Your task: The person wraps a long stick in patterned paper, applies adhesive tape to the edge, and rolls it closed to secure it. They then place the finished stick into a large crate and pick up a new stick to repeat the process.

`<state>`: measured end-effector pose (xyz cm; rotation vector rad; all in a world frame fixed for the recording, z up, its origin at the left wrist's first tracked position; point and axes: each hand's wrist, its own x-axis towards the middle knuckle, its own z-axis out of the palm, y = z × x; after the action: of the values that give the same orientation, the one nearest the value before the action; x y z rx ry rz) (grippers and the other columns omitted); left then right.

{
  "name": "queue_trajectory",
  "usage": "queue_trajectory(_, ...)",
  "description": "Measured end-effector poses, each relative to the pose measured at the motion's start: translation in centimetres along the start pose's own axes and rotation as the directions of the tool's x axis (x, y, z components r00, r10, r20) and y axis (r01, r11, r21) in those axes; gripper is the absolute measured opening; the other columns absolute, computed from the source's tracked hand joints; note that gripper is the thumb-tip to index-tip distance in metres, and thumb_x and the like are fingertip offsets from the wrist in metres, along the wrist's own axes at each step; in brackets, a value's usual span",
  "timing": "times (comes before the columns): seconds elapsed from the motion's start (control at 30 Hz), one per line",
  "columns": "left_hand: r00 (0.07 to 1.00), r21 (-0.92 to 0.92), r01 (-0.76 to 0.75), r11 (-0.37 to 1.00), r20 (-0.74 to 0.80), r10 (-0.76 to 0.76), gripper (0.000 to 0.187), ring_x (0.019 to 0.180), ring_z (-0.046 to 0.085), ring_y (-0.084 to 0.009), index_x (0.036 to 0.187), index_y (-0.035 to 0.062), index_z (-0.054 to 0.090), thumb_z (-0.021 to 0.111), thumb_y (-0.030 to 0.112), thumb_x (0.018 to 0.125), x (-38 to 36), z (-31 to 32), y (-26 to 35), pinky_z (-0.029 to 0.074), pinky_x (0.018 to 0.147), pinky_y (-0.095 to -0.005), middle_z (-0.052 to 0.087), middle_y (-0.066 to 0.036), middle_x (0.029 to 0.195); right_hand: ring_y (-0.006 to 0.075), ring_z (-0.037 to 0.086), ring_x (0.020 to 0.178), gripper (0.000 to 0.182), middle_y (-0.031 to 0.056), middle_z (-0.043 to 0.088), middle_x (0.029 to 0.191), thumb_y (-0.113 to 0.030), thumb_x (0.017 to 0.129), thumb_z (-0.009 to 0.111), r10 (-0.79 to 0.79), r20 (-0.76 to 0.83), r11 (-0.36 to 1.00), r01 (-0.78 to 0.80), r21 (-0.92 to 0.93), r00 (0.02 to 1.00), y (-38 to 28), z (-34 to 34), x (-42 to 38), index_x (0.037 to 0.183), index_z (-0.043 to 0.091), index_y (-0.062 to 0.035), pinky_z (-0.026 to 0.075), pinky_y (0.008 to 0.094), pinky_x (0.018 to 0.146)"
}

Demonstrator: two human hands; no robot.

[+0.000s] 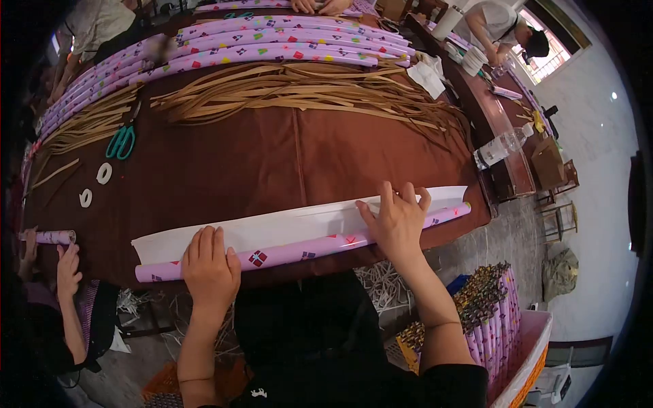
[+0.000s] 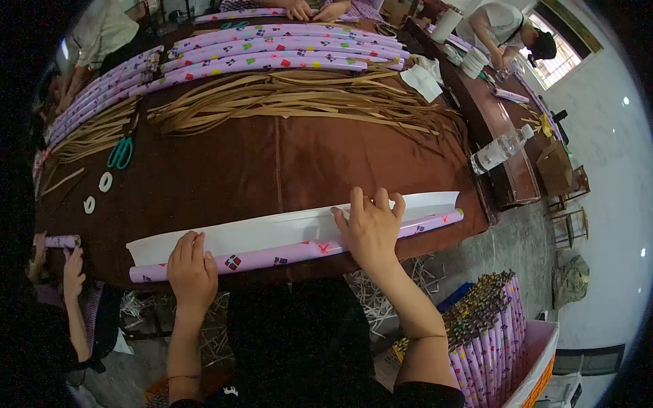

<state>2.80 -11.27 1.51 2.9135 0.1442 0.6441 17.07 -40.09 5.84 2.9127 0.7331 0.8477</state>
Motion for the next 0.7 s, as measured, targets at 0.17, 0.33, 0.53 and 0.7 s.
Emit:
queue_trajectory(0.17,1.000,0.004,0.015,1.000,0.005,-0.015,0.036,0.114,0.055,-0.0348,0.117,-0.0037,0.061,0.052,0.016,0.088,0.0,0.2,-0.1,0.044,0.095,-0.0464,0.058,-0.018,0.121,0.0255,0.055,0.092,0.041,0.0054,0.064,0.066,-0.032,0.080,0.073,0.030,0.019,0.999,-0.029,-0.012,0.999,-0.5,0.5,0.2,0.106,0.057,-0.0048,0.033,0.0479,0.095)
queue_trajectory(0.33,1.000,0.010,0.018,1.000,-0.006,-0.018,0.038,0.113,0.055,-0.0347,0.116,-0.0041,0.062,0.055,0.017,0.085,-0.1,0.3,-0.1,0.045,0.095,-0.0469,0.059,-0.017,0.119,0.0261,0.057,0.089,0.050,0.0045,0.062,0.064,-0.033,0.077,0.077,0.012,0.016,0.999,-0.011,-0.038,1.000,-0.7,0.6,0.4,0.110,0.057,-0.0020,0.033,0.0464,0.092)
queue_trajectory(0.53,0.998,-0.013,0.035,0.999,0.059,-0.035,0.037,0.116,0.052,-0.0347,0.117,0.0020,0.063,0.057,0.021,0.087,0.3,-0.5,0.4,0.044,0.094,-0.0482,0.056,-0.017,0.122,0.0239,0.056,0.094,0.038,0.0058,0.064,0.066,-0.032,0.078,0.074,0.009,0.040,0.998,-0.007,-0.064,0.999,-1.1,0.7,0.6,0.103,0.058,-0.0074,0.034,0.0476,0.096)
queue_trajectory(0.7,0.991,0.096,0.064,0.993,0.112,-0.074,0.037,0.115,0.050,-0.0358,0.123,0.0048,0.062,0.056,0.024,0.092,1.4,-1.1,2.4,0.039,0.098,-0.0497,0.055,-0.019,0.119,0.0271,0.058,0.093,0.049,0.0067,0.065,0.067,-0.031,0.076,0.075,-0.009,0.107,0.992,0.023,-0.128,0.994,-1.3,0.8,0.8,0.112,0.059,-0.0015,0.034,0.0478,0.095)
